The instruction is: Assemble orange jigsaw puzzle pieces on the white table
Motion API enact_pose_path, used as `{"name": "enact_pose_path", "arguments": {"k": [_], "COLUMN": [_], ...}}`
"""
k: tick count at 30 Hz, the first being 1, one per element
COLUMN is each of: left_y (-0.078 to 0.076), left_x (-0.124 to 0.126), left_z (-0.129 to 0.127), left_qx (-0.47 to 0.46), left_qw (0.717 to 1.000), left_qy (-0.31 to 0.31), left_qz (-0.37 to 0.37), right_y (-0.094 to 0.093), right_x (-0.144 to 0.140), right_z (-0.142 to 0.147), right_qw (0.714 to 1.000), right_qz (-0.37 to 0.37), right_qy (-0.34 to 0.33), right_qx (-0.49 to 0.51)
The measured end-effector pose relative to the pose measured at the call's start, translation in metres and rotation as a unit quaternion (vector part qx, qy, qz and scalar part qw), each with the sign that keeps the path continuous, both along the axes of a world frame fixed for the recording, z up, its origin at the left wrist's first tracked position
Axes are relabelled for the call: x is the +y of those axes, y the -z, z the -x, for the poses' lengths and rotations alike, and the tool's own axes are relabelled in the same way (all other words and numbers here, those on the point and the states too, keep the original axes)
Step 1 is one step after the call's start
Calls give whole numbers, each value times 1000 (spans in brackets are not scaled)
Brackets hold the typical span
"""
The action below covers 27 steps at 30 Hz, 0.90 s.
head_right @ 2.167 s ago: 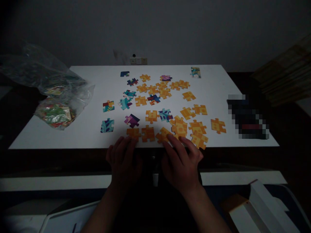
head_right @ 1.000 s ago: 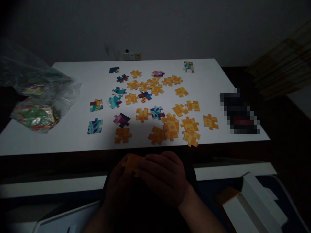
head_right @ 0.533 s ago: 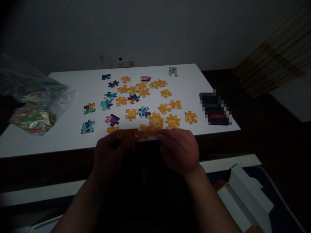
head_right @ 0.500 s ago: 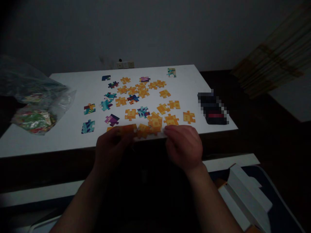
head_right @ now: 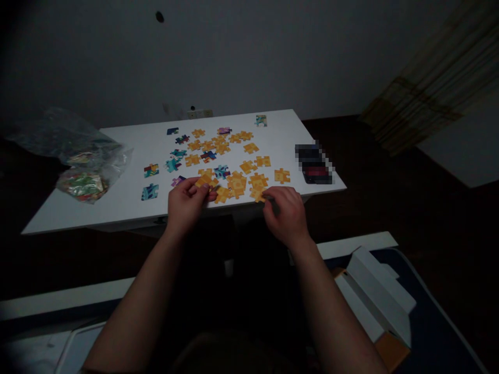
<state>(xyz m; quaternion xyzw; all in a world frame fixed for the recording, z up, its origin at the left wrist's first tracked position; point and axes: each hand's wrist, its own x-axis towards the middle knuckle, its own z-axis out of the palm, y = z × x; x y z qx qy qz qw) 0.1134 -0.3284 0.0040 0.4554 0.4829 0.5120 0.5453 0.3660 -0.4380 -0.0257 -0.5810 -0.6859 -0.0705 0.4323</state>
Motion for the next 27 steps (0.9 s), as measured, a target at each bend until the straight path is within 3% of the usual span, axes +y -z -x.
{"name": "enact_pose_path", "arguments": {"k": [9, 19, 24, 27], "left_y": [1, -4, -1, 1], "left_x": [-1, 1, 11, 17], "left_z": [0, 4, 4, 7], "left_qx": [16, 17, -7, -26], "left_qw": [1000, 999, 985, 976], "left_qy": [2, 14, -80, -124], "left_qz": [-10, -39, -152, -178], "right_y": [13, 27, 44, 51], "right_x": [-1, 2, 4, 4], "right_z": [14, -4, -8, -9], "right_qw": [997, 997, 996, 995], "right_qz": [3, -24, -55, -67], "right_qy": [32, 64, 68, 64], "right_qx": [-67, -43, -28, -26]}}
